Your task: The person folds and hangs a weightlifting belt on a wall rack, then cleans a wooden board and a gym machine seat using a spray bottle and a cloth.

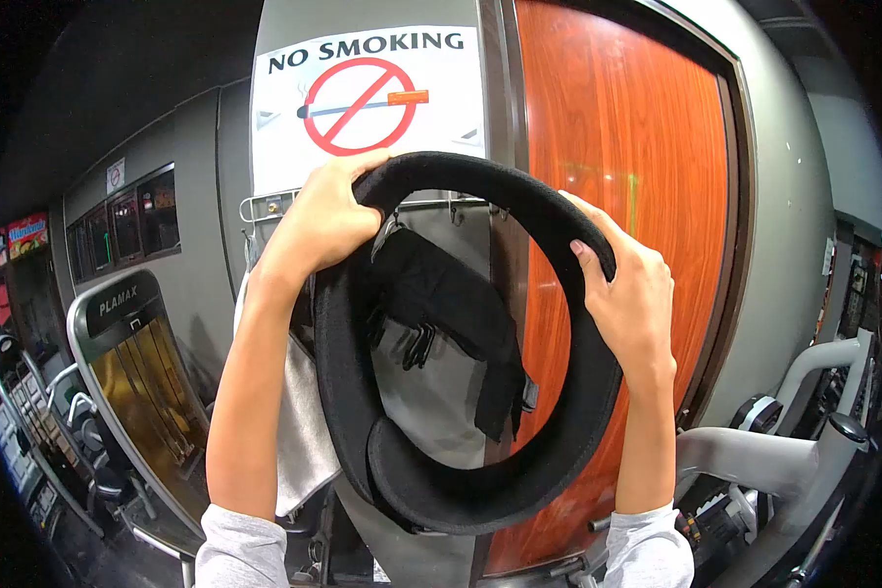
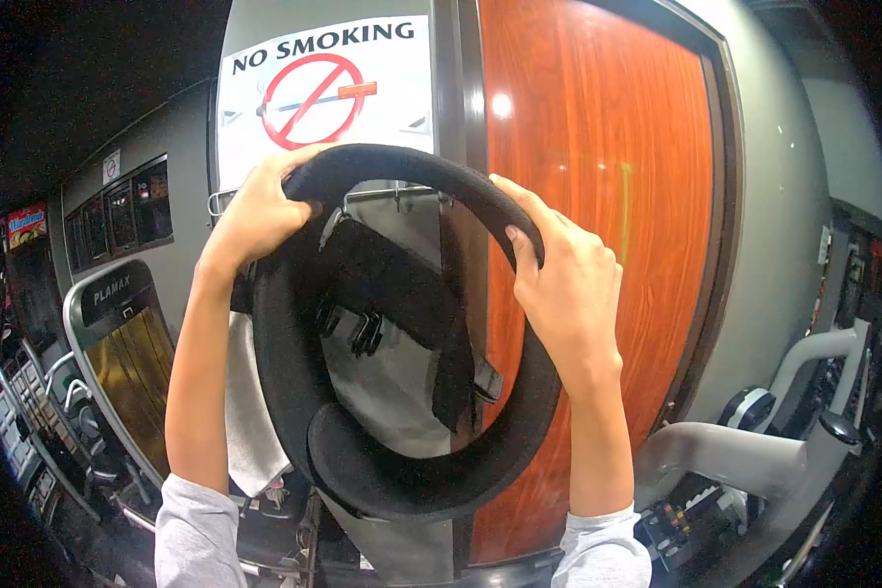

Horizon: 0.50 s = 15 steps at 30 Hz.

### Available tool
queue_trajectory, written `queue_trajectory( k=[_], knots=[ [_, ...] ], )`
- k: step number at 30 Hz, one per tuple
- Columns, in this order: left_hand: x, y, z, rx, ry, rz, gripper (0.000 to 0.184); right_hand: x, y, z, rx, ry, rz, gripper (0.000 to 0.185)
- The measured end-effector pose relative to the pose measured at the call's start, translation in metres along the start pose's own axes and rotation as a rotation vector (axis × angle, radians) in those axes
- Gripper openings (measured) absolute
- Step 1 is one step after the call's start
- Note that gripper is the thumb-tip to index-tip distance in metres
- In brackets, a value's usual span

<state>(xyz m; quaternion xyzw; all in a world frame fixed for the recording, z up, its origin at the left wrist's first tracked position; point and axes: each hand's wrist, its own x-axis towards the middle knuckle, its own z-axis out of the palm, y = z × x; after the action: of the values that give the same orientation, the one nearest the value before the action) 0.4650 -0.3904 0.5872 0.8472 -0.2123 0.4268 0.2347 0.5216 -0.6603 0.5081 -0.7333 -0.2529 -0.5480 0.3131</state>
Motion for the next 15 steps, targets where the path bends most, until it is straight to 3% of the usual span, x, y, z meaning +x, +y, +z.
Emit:
queue_trajectory(
  k=[6, 7, 8, 13, 15],
  knots=[
    [-0.007, -0.004, 0.001, -0.100, -0.011, -0.087, 0.064, 0.000, -0.015, -0.009, 0.004, -0.114, 0.080, 0.040],
    [-0.009, -0.004, 0.002, -0.136, -0.006, -0.103, 0.064, -0.002, -0.015, -0.008, 0.006, -0.113, 0.078, 0.040],
    [-0.013, -0.001, 0.006, -0.144, 0.081, -0.095, 0.052, -0.004, -0.015, -0.007, -0.024, -0.101, 0.050, 0.042],
    [-0.016, -0.020, 0.019, -0.187, 0.164, -0.154, 0.047, -0.014, -0.020, 0.004, -0.039, 0.010, 0.044, 0.047],
    [-0.022, -0.022, 0.021, -0.195, 0.181, -0.169, 0.046, -0.014, -0.016, 0.008, -0.018, 0.020, -0.109, 0.048]
  ],
)
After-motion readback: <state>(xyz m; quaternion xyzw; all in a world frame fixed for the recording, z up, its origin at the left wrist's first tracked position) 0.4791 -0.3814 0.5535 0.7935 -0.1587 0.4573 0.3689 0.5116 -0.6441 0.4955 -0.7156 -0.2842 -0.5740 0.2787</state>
